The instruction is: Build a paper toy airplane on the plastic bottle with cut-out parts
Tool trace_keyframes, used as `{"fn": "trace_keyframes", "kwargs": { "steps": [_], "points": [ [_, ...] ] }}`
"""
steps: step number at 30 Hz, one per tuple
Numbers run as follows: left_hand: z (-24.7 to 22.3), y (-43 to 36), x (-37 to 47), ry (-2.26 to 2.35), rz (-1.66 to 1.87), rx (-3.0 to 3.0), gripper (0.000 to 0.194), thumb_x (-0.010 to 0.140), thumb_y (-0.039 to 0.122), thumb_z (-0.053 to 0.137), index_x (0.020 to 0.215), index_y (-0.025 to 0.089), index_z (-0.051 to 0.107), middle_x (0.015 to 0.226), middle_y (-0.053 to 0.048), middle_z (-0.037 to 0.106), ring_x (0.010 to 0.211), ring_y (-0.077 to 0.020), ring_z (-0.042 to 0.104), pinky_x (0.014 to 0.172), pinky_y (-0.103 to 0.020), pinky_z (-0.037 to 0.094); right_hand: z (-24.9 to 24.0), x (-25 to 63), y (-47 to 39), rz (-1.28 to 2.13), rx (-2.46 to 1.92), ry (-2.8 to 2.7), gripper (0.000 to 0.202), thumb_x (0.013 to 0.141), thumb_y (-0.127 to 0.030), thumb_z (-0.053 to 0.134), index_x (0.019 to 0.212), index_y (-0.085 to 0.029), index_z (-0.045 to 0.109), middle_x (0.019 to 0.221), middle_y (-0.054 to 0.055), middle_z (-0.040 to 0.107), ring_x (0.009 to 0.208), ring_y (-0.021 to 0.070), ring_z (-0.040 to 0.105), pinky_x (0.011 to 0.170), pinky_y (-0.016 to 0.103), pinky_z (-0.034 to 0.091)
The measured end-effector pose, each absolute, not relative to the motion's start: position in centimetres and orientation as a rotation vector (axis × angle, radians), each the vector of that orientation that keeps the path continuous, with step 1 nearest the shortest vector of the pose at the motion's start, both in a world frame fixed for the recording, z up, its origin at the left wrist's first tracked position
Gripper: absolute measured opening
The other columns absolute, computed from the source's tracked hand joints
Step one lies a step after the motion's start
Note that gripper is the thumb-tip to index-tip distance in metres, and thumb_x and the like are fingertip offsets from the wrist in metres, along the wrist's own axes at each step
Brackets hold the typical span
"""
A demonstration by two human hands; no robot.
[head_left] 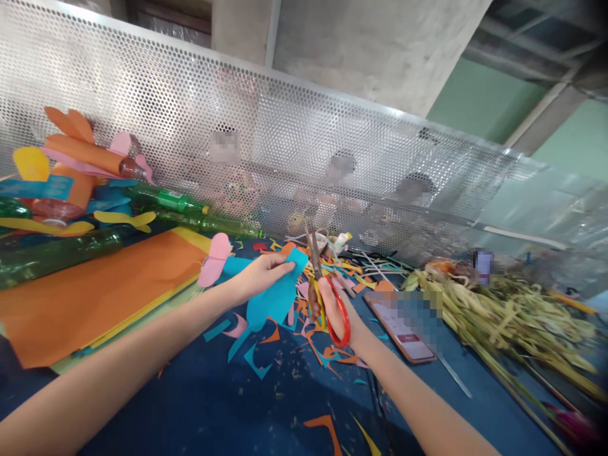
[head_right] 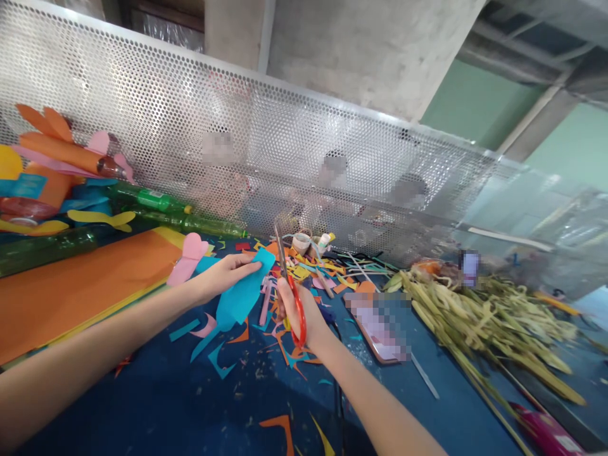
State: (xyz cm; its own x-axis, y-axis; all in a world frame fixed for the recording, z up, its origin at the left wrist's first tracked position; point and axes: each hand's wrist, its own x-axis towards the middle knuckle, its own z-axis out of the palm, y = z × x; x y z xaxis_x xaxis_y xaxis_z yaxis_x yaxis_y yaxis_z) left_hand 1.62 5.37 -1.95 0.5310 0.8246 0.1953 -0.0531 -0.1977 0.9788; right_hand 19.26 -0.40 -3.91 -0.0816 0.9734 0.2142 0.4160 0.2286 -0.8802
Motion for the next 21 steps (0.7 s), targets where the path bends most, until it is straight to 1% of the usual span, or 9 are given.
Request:
{"fn": "trace_keyframes", "kwargs": {
  "steps": [1,3,5,8,10,12,15,18,21],
  "points": [
    [-1.9,5.4,1.6,0.66,0.881,1.624,0.024,0.076,0.039,0.059,0.079,0.018,0.069,0.07,-0.002,0.067,0.062,-0.0171,0.058,0.053,-0.024,0.042,-3.7,19.3,-0.2,0.724,-1.354,-1.667,0.044,0.083,-0.057,0.041,0.057,-0.023,0.04,0.051,-0.001,0.045,0.051,0.0163,0.047,0.053,0.03,0.043],
    [-2.0,5.6,1.4,0.601,0.807,1.763,0.018,0.076,0.032,0.056,0.079,0.019,0.069,0.076,-0.002,0.067,0.07,-0.0171,0.058,0.061,-0.024,0.044,-3.2,19.3,0.2,0.544,-1.42,-1.681,0.036,0.076,-0.053,0.054,0.059,-0.023,0.042,0.057,-0.001,0.049,0.056,0.0172,0.049,0.058,0.031,0.043],
    [-2.1,5.8,1.1,0.517,0.733,1.933,0.016,0.077,0.026,0.054,0.078,0.02,0.069,0.076,0.0,0.066,0.07,-0.0157,0.057,0.064,-0.023,0.043,-2.8,19.3,0.4,0.468,-1.436,-1.661,0.031,0.068,-0.046,0.062,0.064,-0.023,0.042,0.062,-0.001,0.052,0.059,0.0172,0.05,0.06,0.031,0.043],
    [-2.4,6.1,0.8,0.432,0.682,2.117,0.014,0.075,0.023,0.056,0.076,0.019,0.069,0.069,0.001,0.063,0.062,-0.0137,0.055,0.057,-0.022,0.041,-2.7,19.3,0.5,0.545,-1.39,-1.652,0.026,0.063,-0.032,0.064,0.065,-0.023,0.04,0.065,-0.003,0.052,0.06,0.0154,0.049,0.06,0.029,0.042],
    [-2.6,6.2,0.6,0.432,0.693,2.15,0.014,0.073,0.022,0.058,0.081,0.019,0.069,0.07,0.001,0.064,0.062,-0.0142,0.056,0.057,-0.022,0.041,-3.0,19.5,0.6,0.612,-1.365,-1.652,0.023,0.062,-0.026,0.063,0.064,-0.023,0.04,0.063,-0.004,0.049,0.058,0.0137,0.047,0.059,0.028,0.041],
    [-2.8,6.3,0.5,0.473,0.721,2.147,0.022,0.071,0.022,0.06,0.092,0.02,0.067,0.075,0.0,0.066,0.065,-0.0148,0.058,0.058,-0.023,0.042,-3.6,19.8,0.8,0.692,-1.348,-1.631,0.024,0.06,-0.025,0.065,0.064,-0.022,0.042,0.06,-0.006,0.045,0.055,0.012,0.043,0.057,0.026,0.039],
    [-2.9,6.7,0.4,0.564,0.78,2.087,0.036,0.07,0.023,0.064,0.105,0.021,0.062,0.082,-0.002,0.067,0.071,-0.015,0.061,0.061,-0.024,0.044,-4.4,20.2,1.3,0.835,-1.325,-1.548,0.03,0.054,-0.027,0.072,0.063,-0.021,0.044,0.054,-0.009,0.041,0.05,0.0099,0.039,0.052,0.025,0.035],
    [-2.8,7.2,0.3,0.61,0.831,1.948,0.039,0.067,0.024,0.068,0.105,0.02,0.061,0.086,-0.004,0.068,0.077,-0.0159,0.063,0.067,-0.025,0.046,-4.7,20.2,1.5,0.916,-1.309,-1.462,0.034,0.051,-0.03,0.076,0.061,-0.02,0.046,0.052,-0.009,0.043,0.048,0.0098,0.041,0.051,0.025,0.035],
    [-2.6,7.5,0.4,0.657,0.886,1.692,0.034,0.069,0.034,0.069,0.098,0.018,0.064,0.089,-0.006,0.069,0.079,-0.0176,0.064,0.069,-0.026,0.048,-4.3,19.8,1.2,0.967,-1.275,-1.346,0.032,0.054,-0.032,0.076,0.063,-0.019,0.048,0.052,-0.007,0.048,0.05,0.0119,0.048,0.053,0.026,0.039]
  ]
}}
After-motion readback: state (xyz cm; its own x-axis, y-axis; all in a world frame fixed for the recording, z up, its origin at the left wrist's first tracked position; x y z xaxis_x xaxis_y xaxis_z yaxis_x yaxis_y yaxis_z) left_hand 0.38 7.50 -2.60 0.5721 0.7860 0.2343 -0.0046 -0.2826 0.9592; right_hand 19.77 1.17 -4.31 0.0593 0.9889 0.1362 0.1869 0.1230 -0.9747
